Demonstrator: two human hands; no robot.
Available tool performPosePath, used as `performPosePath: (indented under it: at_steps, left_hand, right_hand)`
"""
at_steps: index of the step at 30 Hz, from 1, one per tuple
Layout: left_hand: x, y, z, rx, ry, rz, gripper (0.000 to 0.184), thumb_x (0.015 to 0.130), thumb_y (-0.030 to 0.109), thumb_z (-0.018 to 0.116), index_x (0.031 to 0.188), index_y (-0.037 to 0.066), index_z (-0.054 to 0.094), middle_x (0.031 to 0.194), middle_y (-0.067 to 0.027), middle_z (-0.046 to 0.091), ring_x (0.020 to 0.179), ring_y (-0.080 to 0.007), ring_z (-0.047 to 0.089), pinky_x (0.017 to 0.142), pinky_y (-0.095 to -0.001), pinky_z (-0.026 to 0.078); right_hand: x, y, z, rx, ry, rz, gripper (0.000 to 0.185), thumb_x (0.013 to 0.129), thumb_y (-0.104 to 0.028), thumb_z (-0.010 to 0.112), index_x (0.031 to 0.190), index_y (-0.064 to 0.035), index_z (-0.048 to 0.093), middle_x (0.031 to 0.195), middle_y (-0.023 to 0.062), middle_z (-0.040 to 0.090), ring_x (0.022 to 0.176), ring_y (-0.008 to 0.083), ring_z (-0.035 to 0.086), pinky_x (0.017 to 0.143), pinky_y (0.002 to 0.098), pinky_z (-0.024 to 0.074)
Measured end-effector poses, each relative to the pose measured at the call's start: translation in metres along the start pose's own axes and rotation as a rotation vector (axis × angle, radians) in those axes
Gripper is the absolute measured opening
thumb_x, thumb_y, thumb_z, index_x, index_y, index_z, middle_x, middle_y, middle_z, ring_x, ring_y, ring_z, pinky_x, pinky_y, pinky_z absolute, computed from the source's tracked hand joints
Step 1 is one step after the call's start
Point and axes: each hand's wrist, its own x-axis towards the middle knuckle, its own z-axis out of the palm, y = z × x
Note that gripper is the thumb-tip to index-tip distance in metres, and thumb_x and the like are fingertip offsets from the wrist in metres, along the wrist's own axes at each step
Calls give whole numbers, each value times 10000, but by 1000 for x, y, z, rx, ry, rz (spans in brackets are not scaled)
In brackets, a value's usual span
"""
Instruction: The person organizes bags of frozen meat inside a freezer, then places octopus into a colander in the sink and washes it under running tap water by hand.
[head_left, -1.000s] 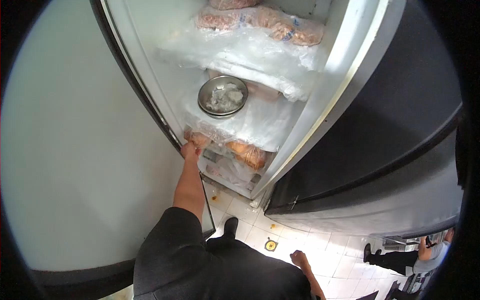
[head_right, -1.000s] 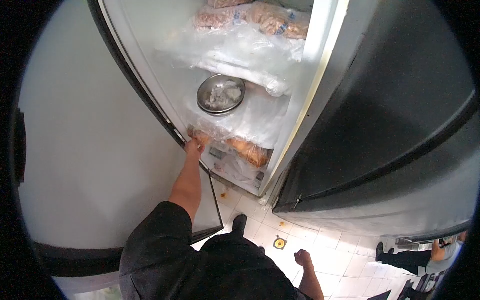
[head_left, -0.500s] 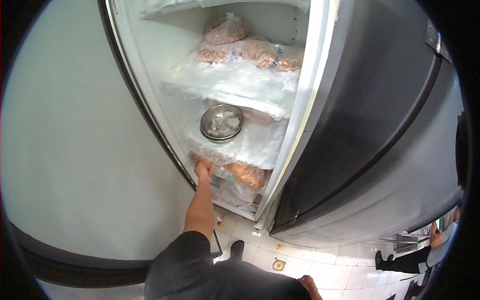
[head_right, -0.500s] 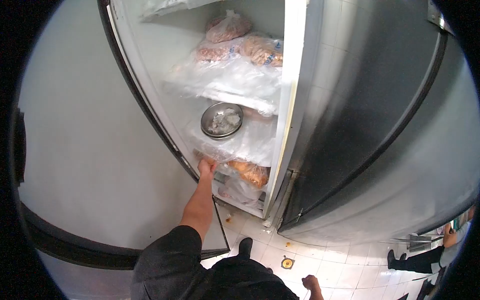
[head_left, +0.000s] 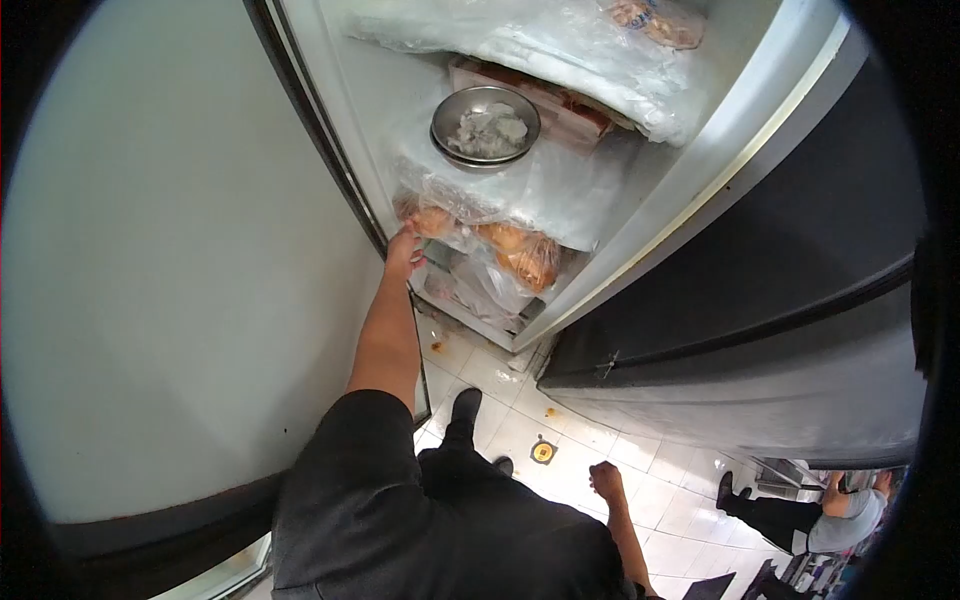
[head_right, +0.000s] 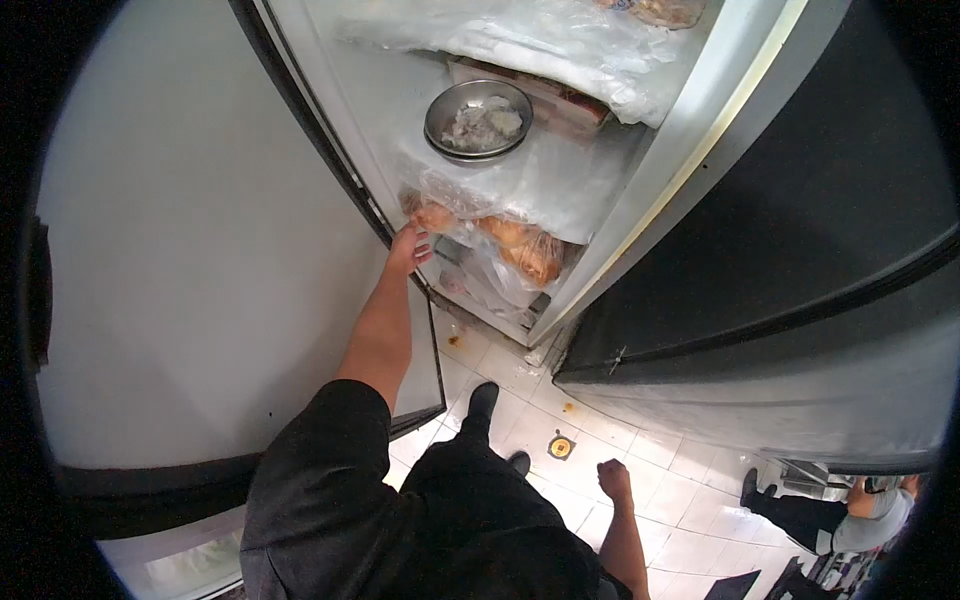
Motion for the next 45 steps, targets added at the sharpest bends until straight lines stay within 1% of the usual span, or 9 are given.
performPosePath:
  at_steps: [5, 10, 14, 17, 20, 22, 27, 31, 45]
  left_hand:
    - [16, -74, 4, -115, 16, -180, 367, 941, 357, 485, 1212, 110, 467, 1048, -127, 571, 715, -232, 561, 624, -379, 514]
    - [-18, -119, 45, 321, -129, -332, 354, 913, 314, 538, 1207, 123, 491, 1052, -80, 565, 782, -230, 586, 682, -393, 509]
    - [-55, -133, 85, 162, -315, -92, 376, 891, 332, 564, 1189, 107, 524, 919, -49, 575, 729, -221, 538, 656, -404, 490]
    - [-63, -140, 95, 61, -283, -142, 369, 913, 327, 551, 1238, 168, 478, 1116, -59, 549, 967, -226, 552, 755, -447, 461]
    - [-76, -110, 95, -492, 254, -127, 159, 899, 177, 530, 1021, 76, 512, 971, -69, 567, 823, -173, 563, 640, -316, 464]
    - [-18, -128, 82, -220, 554, 462, 104, 898, 156, 531, 924, 57, 509, 780, -64, 556, 670, -151, 542, 545, -256, 438]
    - [-150, 67, 91, -421, 293, 817, 314, 892, 285, 616, 992, 19, 486, 892, -97, 534, 605, -157, 539, 487, -287, 447]
    - [-176, 148, 111, -315, -16, 504, 454, 883, 284, 619, 1131, -18, 388, 1054, -165, 480, 771, -223, 597, 519, -312, 535]
    - [-158, 175, 103, -313, -47, 343, 380, 749, -63, 492, 1077, -242, 426, 1086, -308, 482, 815, -409, 614, 523, -421, 621]
  right_hand:
    - [-12, -93, -34, 277, 33, 447, 178, 823, -190, 566, 857, -29, 633, 803, 151, 667, 753, 293, 652, 687, 399, 532]
    - [-44, -65, -11, 233, -37, 533, 288, 838, -247, 548, 749, 19, 616, 676, 153, 655, 577, 233, 638, 617, 363, 527]
    - [-78, -37, 3, 151, -172, 516, 268, 861, -219, 540, 762, 14, 626, 649, 132, 648, 513, 202, 625, 513, 348, 538]
    - [-108, -76, -19, 156, -130, 558, 272, 875, -222, 543, 780, 19, 627, 666, 128, 655, 524, 197, 633, 465, 337, 537]
    - [-112, -75, -15, 297, -59, 606, 272, 875, -222, 548, 803, 28, 625, 688, 131, 658, 538, 195, 636, 451, 333, 539]
    - [-115, -75, -11, 398, -17, 591, 269, 870, -221, 553, 822, 35, 623, 698, 133, 659, 544, 194, 637, 455, 332, 542]
    - [-99, -83, -10, 328, -74, 604, 259, 848, -192, 574, 888, 62, 608, 703, 142, 652, 549, 189, 633, 450, 323, 531]
    - [-95, -78, -8, 373, -5, 613, 249, 853, -185, 572, 899, 58, 606, 710, 145, 654, 549, 192, 631, 454, 326, 531]
    - [-67, -68, -15, 379, -23, 527, 268, 840, -186, 537, 856, 66, 627, 697, 146, 653, 535, 215, 644, 462, 345, 553]
